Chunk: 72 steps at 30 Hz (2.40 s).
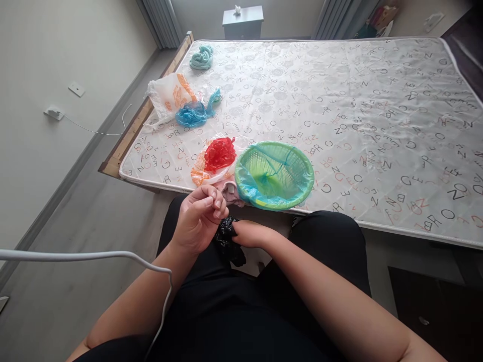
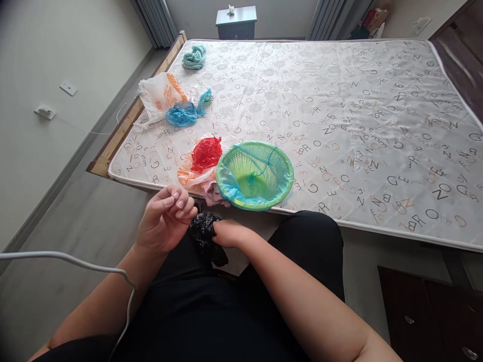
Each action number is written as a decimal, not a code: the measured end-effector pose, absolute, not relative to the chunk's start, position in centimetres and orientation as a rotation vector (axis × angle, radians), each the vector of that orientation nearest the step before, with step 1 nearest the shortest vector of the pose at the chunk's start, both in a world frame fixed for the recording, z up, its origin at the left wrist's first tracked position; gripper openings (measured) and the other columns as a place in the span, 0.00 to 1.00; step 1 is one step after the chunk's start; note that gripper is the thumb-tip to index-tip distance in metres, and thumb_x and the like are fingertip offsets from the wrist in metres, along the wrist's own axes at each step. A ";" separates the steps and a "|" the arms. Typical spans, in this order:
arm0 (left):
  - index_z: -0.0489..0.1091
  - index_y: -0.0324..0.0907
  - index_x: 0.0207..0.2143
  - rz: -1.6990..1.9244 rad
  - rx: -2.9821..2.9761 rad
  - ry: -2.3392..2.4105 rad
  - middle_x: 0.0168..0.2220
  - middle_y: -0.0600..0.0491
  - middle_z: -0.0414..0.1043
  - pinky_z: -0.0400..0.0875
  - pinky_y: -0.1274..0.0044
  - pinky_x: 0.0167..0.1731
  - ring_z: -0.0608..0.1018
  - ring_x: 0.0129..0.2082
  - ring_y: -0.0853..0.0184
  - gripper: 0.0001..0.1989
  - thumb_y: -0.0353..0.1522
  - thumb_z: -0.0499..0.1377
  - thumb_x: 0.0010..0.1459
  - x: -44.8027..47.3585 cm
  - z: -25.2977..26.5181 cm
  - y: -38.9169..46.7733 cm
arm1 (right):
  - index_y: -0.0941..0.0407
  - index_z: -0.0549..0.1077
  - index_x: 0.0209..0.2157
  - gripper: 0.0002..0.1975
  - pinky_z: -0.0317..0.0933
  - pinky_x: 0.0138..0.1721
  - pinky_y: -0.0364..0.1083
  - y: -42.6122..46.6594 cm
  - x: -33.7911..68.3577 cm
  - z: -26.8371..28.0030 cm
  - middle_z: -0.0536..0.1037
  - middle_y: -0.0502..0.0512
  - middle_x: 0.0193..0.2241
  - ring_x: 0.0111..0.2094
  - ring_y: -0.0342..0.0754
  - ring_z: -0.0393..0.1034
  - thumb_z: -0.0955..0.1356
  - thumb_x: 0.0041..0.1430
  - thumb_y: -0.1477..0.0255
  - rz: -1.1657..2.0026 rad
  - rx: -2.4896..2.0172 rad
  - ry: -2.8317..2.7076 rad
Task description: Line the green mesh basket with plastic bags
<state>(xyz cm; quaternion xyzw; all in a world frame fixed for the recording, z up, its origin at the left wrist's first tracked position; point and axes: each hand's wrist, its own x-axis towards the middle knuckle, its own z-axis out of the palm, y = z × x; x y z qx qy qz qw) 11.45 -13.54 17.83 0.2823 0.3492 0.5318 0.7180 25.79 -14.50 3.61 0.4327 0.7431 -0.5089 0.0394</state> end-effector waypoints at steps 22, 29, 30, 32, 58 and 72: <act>0.73 0.39 0.31 1.202 0.665 0.807 0.27 0.57 0.70 0.66 0.83 0.24 0.67 0.21 0.79 0.09 0.30 0.71 0.51 11.0 16.2 -13.2 | 0.57 0.75 0.39 0.07 0.58 0.29 0.42 -14.5 25.8 3.5 0.80 0.58 0.35 0.28 0.46 0.69 0.68 0.60 0.70 -1.425 1.265 2.248; 0.73 0.39 0.31 1.194 0.656 0.815 0.27 0.58 0.70 0.67 0.82 0.25 0.67 0.21 0.79 0.09 0.29 0.71 0.51 11.0 16.2 -13.2 | 0.57 0.75 0.39 0.07 0.55 0.27 0.41 -14.5 25.7 3.7 0.80 0.56 0.35 0.27 0.45 0.69 0.68 0.60 0.70 -1.403 1.246 2.254; 0.73 0.39 0.31 1.193 0.655 0.814 0.27 0.58 0.70 0.67 0.82 0.25 0.67 0.21 0.79 0.09 0.29 0.71 0.51 11.0 16.2 -13.2 | 0.57 0.75 0.40 0.07 0.55 0.27 0.41 -14.4 25.7 3.8 0.80 0.57 0.35 0.28 0.45 0.69 0.68 0.60 0.71 -1.395 1.238 2.255; 0.73 0.39 0.31 1.195 0.656 0.808 0.26 0.58 0.70 0.66 0.82 0.25 0.67 0.21 0.79 0.09 0.29 0.71 0.51 11.0 16.2 -13.2 | 0.57 0.75 0.40 0.07 0.54 0.27 0.42 -14.4 25.7 3.9 0.80 0.57 0.36 0.28 0.45 0.69 0.67 0.60 0.70 -1.386 1.228 2.248; 0.73 0.39 0.30 1.194 0.644 0.796 0.26 0.57 0.69 0.66 0.82 0.24 0.67 0.21 0.78 0.09 0.30 0.71 0.52 10.8 15.7 -13.0 | 0.58 0.75 0.43 0.09 0.58 0.32 0.42 -14.4 25.7 4.3 0.81 0.61 0.42 0.35 0.50 0.74 0.68 0.62 0.70 -1.371 1.213 2.191; 0.70 0.39 0.28 1.204 0.635 0.813 0.26 0.57 0.68 0.65 0.82 0.24 0.66 0.21 0.78 0.11 0.31 0.71 0.52 10.8 15.8 -12.8 | 0.57 0.76 0.42 0.10 0.57 0.29 0.43 -14.4 25.7 4.0 0.81 0.61 0.41 0.33 0.51 0.74 0.68 0.62 0.68 -1.333 1.197 2.179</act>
